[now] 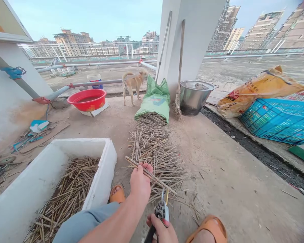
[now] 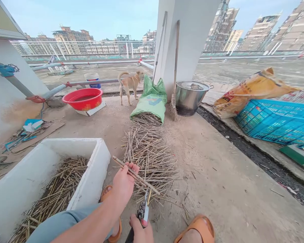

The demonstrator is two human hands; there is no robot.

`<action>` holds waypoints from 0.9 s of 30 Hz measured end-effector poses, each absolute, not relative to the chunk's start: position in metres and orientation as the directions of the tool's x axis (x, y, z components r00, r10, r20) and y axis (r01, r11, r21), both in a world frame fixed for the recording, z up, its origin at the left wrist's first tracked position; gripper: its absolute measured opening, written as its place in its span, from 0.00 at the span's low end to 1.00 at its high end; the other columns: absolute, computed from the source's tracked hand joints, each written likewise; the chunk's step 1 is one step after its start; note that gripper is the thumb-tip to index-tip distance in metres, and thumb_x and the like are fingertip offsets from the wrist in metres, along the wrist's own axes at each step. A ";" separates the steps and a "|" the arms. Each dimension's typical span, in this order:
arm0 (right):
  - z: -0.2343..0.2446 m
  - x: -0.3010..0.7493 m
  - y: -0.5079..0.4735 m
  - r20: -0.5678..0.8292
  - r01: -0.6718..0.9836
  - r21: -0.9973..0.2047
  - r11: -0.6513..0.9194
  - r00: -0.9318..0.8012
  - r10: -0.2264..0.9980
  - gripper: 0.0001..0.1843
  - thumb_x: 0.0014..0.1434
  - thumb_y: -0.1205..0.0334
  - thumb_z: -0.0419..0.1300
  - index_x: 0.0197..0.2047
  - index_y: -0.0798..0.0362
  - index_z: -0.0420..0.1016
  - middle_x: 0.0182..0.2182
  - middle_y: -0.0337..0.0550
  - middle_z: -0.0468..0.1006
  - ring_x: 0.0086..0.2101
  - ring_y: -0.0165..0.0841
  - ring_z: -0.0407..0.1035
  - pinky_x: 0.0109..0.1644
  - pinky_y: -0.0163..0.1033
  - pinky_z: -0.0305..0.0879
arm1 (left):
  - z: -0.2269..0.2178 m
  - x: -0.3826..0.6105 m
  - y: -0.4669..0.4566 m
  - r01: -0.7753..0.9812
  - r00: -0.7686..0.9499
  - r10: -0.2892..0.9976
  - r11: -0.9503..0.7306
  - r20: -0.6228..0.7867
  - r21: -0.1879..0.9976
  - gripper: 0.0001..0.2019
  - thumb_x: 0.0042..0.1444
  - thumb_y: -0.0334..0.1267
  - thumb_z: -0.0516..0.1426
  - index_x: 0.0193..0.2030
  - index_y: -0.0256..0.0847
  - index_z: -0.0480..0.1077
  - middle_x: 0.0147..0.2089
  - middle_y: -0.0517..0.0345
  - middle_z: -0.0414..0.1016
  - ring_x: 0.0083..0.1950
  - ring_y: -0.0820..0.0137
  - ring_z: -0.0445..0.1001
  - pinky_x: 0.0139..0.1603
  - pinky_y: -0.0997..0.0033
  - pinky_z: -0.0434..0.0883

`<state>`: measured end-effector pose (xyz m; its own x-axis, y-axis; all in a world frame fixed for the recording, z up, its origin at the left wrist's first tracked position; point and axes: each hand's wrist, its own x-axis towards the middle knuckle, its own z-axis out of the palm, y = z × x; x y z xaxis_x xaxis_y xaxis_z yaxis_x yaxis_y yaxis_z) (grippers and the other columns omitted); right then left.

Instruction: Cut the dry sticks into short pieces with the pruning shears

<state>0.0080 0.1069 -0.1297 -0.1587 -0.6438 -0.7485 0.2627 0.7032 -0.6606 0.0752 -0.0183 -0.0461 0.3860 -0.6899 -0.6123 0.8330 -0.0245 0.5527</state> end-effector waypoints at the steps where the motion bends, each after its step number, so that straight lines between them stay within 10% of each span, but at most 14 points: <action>1: -0.122 0.010 0.099 -0.738 0.262 -0.670 0.694 -0.142 -0.659 0.13 0.42 0.52 0.65 0.23 0.52 0.69 0.22 0.42 0.75 0.32 0.39 0.71 0.31 0.38 0.67 | -0.045 0.074 -0.016 0.835 0.382 -0.689 -0.028 -0.616 0.550 0.06 0.58 0.26 0.46 0.32 0.38 0.60 0.29 0.59 0.67 0.29 0.77 0.71 0.44 0.65 0.73; 22: -0.121 -0.002 0.060 -0.653 0.120 -0.757 0.642 -0.176 -0.737 0.22 0.51 0.45 0.51 0.15 0.46 0.48 0.08 0.28 0.50 0.09 0.26 0.48 0.12 0.35 0.50 | -0.048 0.063 -0.003 0.747 0.438 -0.701 -0.066 -0.563 0.662 0.06 0.59 0.30 0.47 0.33 0.39 0.61 0.30 0.59 0.69 0.31 0.75 0.73 0.41 0.68 0.72; 27: -0.106 -0.063 0.068 -0.498 -0.106 -0.865 0.491 0.045 -0.866 0.20 0.45 0.43 0.59 0.23 0.53 0.67 0.16 0.37 0.66 0.20 0.31 0.61 0.25 0.37 0.59 | -0.037 0.068 -0.010 0.775 0.237 -0.775 -0.212 -0.586 0.595 0.02 0.54 0.31 0.53 0.36 0.36 0.64 0.29 0.56 0.72 0.29 0.72 0.74 0.36 0.65 0.74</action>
<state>-0.0633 0.0684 -0.1058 0.0451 -0.8662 -0.4977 -0.1056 0.4913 -0.8646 0.0682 -0.0096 -0.0366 0.2372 -0.7750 -0.5858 0.7754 -0.2122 0.5948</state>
